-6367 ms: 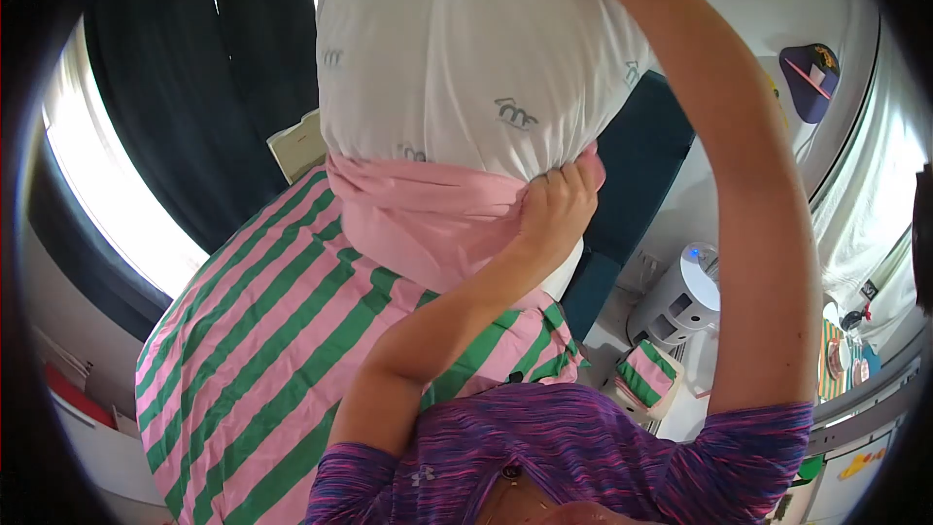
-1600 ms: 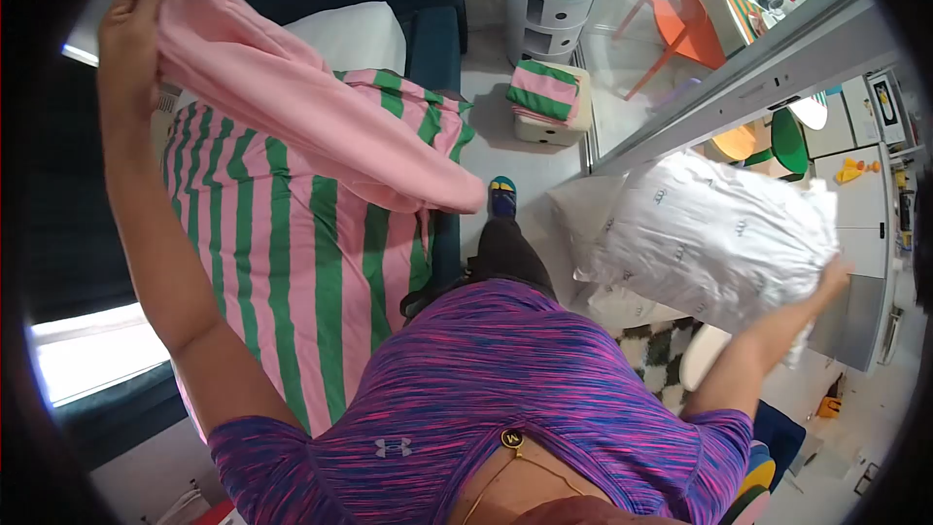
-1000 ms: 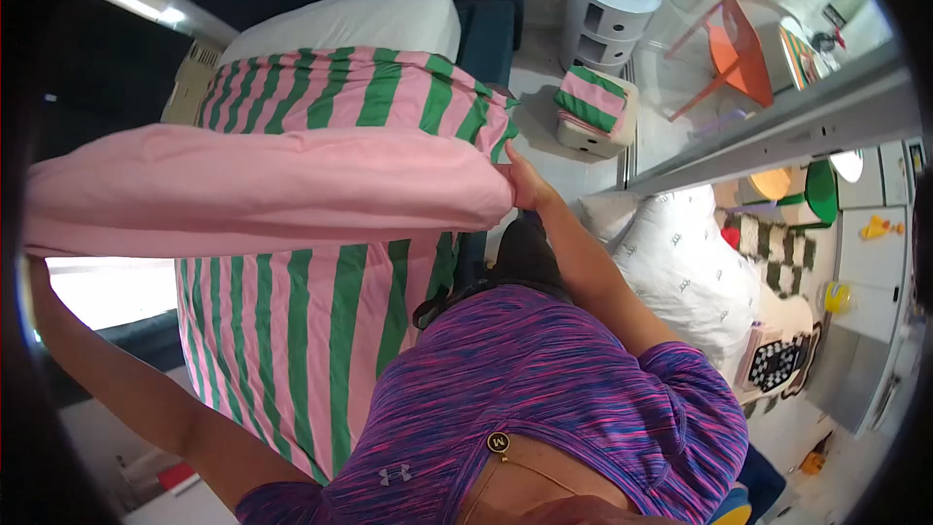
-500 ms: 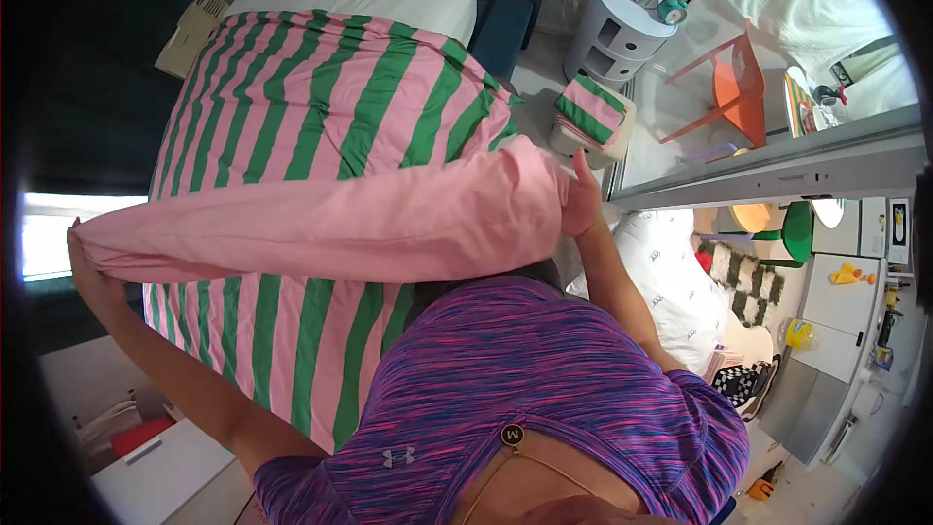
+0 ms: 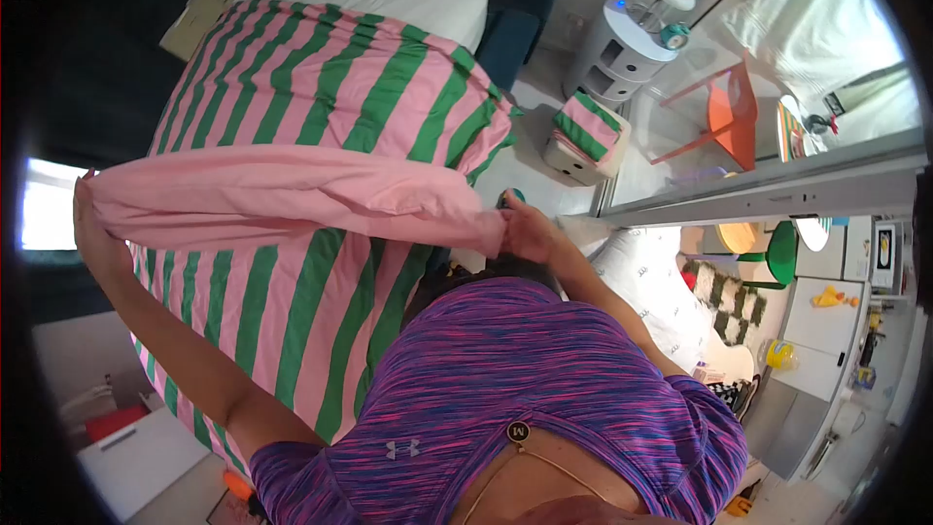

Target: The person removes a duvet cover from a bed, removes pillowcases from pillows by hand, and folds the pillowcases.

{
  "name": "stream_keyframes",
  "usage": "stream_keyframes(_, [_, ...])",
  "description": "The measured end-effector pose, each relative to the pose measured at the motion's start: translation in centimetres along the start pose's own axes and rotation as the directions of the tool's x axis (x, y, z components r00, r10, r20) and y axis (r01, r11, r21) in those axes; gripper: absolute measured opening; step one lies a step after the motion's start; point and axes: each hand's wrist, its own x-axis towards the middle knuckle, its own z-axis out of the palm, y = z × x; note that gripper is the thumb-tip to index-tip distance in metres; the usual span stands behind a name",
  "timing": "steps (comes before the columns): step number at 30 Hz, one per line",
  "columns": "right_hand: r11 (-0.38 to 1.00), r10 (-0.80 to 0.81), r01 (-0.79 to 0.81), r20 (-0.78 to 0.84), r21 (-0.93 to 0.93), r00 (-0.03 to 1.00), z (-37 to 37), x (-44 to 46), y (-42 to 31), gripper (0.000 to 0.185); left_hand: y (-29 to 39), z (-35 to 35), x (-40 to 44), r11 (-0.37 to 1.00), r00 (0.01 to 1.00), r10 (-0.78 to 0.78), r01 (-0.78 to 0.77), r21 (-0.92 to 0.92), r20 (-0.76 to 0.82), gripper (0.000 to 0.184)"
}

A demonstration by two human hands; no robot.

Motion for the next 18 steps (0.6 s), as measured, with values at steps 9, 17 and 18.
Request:
stream_keyframes(9, [0.552,-0.823,0.775,-0.054,-0.306,0.565,2.2,-10.5,-9.1,0.011,-5.4,-8.7,1.8,0.980,0.998,-0.019,0.008,-0.199,-0.052,0.036])
stream_keyframes(17, [-0.078,-0.970,0.552,0.191,-0.830,0.149,6.9,-25.0,-9.7,0.031,-10.1,-16.5,-3.1,0.992,0.997,0.081,-0.080,-0.094,0.001,0.029])
stream_keyframes(18, [-0.160,-0.981,0.458,0.193,-0.874,0.027,7.8,-25.1,-9.6,0.032,-10.5,-18.4,-3.4,0.991,0.996,0.090,-0.091,-0.098,-0.013,0.029])
